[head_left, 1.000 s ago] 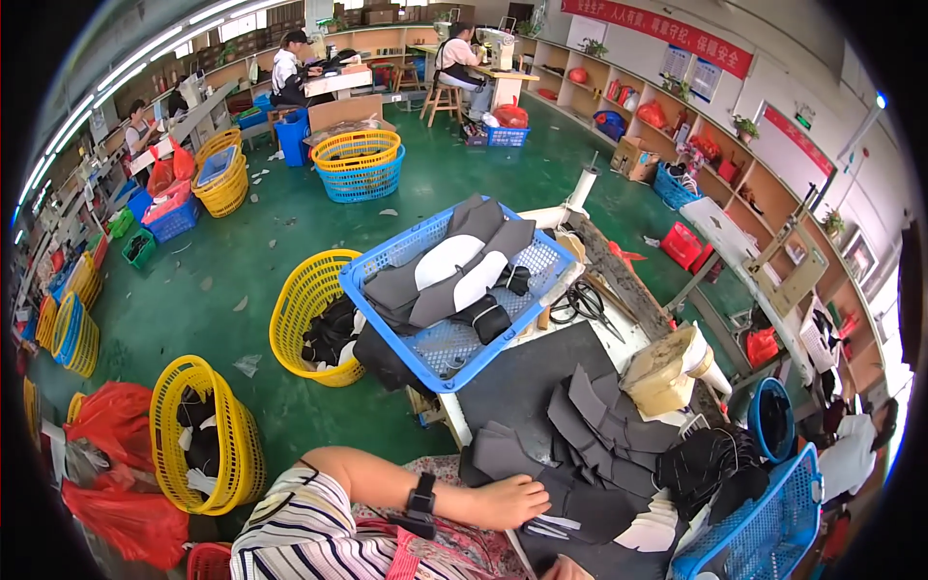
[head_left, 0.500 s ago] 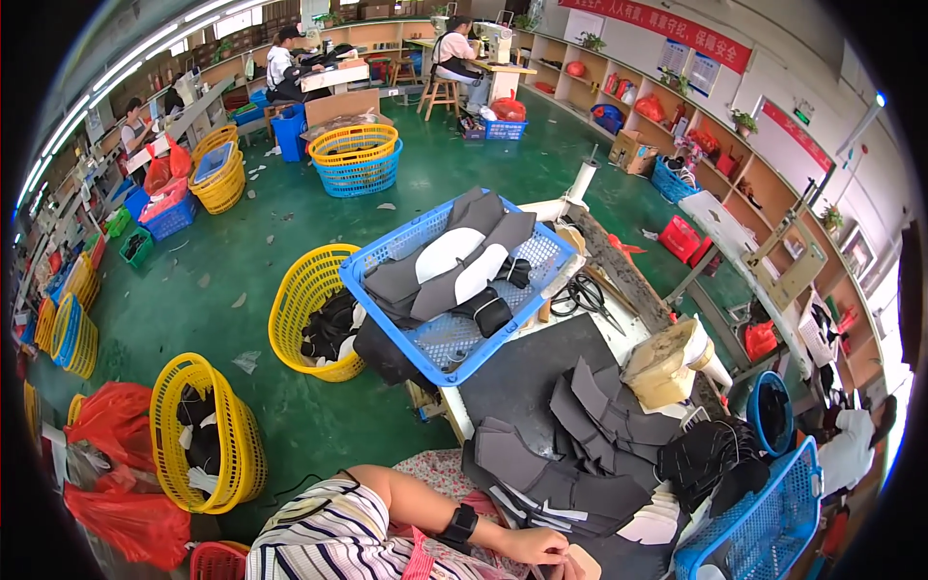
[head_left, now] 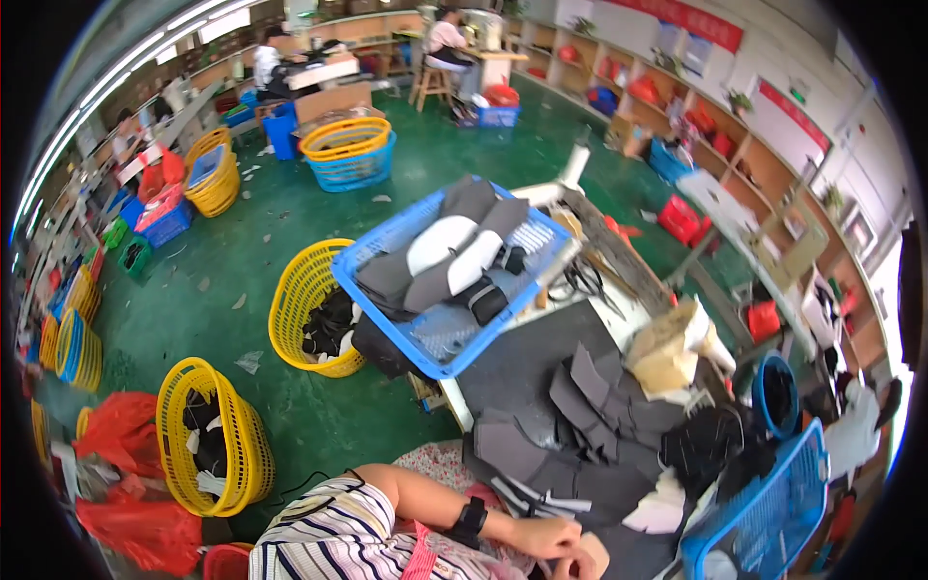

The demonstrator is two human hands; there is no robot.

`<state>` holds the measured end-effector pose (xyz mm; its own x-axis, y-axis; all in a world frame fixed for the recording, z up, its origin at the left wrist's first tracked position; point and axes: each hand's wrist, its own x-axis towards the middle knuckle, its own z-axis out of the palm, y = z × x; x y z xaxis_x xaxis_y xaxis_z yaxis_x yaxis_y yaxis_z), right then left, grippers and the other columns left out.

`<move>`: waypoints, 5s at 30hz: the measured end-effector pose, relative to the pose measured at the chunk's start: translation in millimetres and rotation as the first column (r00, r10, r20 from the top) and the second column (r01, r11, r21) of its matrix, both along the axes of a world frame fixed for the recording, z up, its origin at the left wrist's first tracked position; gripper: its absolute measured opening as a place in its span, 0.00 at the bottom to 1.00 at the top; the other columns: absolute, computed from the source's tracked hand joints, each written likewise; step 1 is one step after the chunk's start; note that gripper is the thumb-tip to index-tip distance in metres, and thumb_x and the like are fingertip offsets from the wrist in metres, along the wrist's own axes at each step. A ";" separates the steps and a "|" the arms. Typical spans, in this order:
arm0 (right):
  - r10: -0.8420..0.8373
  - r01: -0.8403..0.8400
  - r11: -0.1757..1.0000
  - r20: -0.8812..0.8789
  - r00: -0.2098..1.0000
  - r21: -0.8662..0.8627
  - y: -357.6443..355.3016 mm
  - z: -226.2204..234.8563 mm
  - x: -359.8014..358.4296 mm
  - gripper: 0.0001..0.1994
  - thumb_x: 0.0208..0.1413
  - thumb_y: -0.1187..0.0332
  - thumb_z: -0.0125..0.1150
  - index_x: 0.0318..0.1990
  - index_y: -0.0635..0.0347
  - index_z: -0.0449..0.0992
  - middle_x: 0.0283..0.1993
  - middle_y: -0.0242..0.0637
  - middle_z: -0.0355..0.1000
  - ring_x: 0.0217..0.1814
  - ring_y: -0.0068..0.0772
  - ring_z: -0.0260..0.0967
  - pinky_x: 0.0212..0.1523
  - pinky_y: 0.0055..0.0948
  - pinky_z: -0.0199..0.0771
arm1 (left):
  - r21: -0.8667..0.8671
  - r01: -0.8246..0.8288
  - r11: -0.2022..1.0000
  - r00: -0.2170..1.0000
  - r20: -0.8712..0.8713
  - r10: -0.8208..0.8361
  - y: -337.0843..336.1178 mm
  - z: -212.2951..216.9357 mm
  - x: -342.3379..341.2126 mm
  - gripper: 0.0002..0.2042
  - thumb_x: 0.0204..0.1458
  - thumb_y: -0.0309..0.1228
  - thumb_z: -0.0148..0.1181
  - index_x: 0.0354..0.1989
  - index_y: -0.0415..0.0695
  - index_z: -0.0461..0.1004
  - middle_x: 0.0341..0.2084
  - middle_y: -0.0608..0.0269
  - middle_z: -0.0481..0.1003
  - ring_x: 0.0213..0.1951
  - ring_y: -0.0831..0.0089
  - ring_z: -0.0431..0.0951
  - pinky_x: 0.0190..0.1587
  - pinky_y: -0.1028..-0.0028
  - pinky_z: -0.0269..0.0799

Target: The person repeatedly aligns a white fabric piece and a tan piece onto a black fabric piece by hand. Finally, the person gathers a stack of the black fabric pieces and secures them with a rubber band.

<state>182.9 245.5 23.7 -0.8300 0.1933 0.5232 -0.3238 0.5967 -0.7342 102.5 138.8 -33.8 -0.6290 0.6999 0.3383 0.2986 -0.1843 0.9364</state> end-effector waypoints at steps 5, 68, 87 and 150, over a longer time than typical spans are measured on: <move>-0.311 0.395 0.916 0.504 0.806 -0.068 -12.6 -10.2 1.8 0.02 0.46 0.77 0.64 0.28 0.68 0.79 0.25 0.35 0.76 0.28 0.18 0.68 0.30 0.23 0.70 | -0.087 -0.085 0.993 0.989 0.110 0.094 -13.2 -13.3 -7.8 0.12 0.46 0.30 0.64 0.20 0.39 0.68 0.21 0.55 0.68 0.24 0.61 0.67 0.28 0.66 0.63; 0.023 -0.042 0.997 0.288 0.957 0.061 -17.1 -12.6 -123.8 0.10 0.46 0.70 0.69 0.28 0.67 0.75 0.26 0.45 0.72 0.25 0.44 0.72 0.26 0.35 0.70 | -0.430 -0.443 0.787 0.824 0.152 0.547 -117.3 42.4 -82.5 0.10 0.51 0.26 0.64 0.27 0.38 0.67 0.17 0.67 0.72 0.21 0.87 0.68 0.22 0.81 0.65; -0.323 0.168 0.881 0.302 0.897 0.442 19.6 0.1 -41.7 0.17 0.44 0.61 0.71 0.33 0.62 0.69 0.31 0.40 0.67 0.32 0.45 0.67 0.32 0.38 0.69 | -0.530 -0.673 0.516 0.656 -0.750 0.086 -76.5 104.8 -142.4 0.14 0.43 0.31 0.66 0.33 0.41 0.68 0.32 0.55 0.72 0.38 0.57 0.74 0.37 0.62 0.74; -0.127 0.153 0.985 0.265 0.956 -0.081 -7.7 -15.9 -12.3 0.07 0.42 0.84 0.63 0.31 0.67 0.78 0.35 0.39 0.77 0.37 0.33 0.76 0.39 0.25 0.75 | -0.243 -0.051 0.969 0.972 0.210 0.105 -31.8 21.1 -15.0 0.04 0.53 0.22 0.59 0.29 0.34 0.73 0.22 0.59 0.73 0.25 0.72 0.73 0.30 0.76 0.68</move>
